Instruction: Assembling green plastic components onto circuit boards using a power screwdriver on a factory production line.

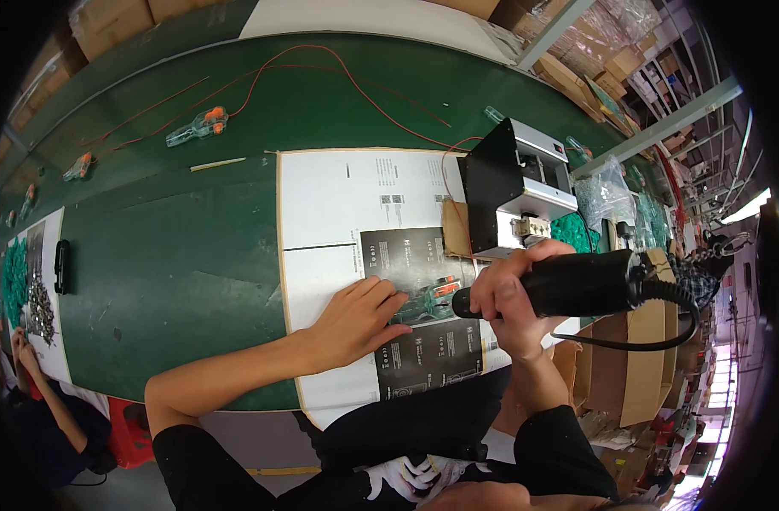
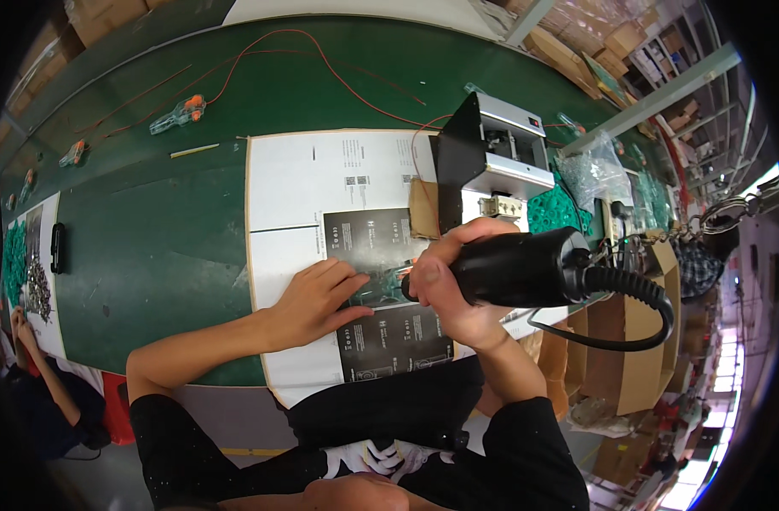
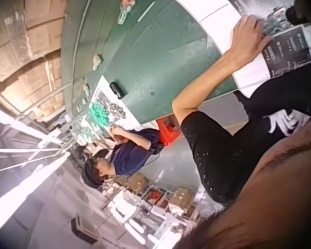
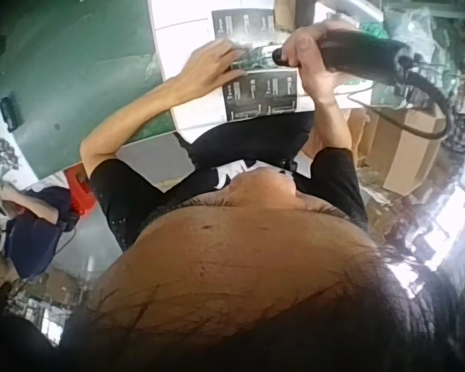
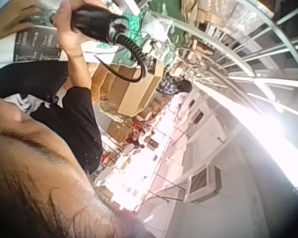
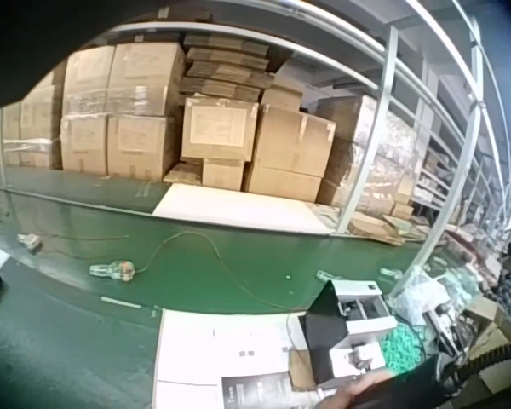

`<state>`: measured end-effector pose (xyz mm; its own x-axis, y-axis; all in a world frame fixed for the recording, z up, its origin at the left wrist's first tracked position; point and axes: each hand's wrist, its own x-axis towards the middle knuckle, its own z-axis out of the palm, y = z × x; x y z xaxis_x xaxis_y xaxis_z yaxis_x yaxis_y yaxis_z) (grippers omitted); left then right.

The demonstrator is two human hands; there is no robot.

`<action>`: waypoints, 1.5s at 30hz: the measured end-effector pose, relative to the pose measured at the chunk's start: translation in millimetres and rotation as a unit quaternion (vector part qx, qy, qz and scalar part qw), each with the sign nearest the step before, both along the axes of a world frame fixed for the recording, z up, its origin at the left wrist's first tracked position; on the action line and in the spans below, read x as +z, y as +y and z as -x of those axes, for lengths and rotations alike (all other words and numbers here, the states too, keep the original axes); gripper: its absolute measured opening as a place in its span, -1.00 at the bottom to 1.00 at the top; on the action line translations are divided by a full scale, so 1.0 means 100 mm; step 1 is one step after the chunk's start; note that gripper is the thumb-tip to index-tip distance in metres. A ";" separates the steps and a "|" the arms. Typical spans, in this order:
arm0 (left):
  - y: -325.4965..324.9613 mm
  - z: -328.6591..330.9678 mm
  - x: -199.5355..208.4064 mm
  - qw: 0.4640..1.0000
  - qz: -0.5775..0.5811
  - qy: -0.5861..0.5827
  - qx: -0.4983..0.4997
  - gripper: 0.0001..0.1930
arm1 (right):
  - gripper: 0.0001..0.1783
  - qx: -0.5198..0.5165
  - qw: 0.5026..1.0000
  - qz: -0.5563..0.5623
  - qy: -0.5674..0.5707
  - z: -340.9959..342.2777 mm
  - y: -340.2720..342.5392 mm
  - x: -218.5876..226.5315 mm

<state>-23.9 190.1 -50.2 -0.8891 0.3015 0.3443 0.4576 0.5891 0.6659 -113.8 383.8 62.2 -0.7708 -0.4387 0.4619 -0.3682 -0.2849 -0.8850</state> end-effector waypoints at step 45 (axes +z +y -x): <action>0.00 0.03 -0.05 0.999 -0.010 0.026 0.032 -0.61 | -0.68 -0.153 0.988 0.029 -0.014 0.27 0.30 0.32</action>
<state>-27.0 190.1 -54.7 -0.8876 0.2363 0.3954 0.4528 0.6055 0.6545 -140.6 413.4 93.7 -0.8762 -0.1572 0.4555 -0.4198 -0.2152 -0.8817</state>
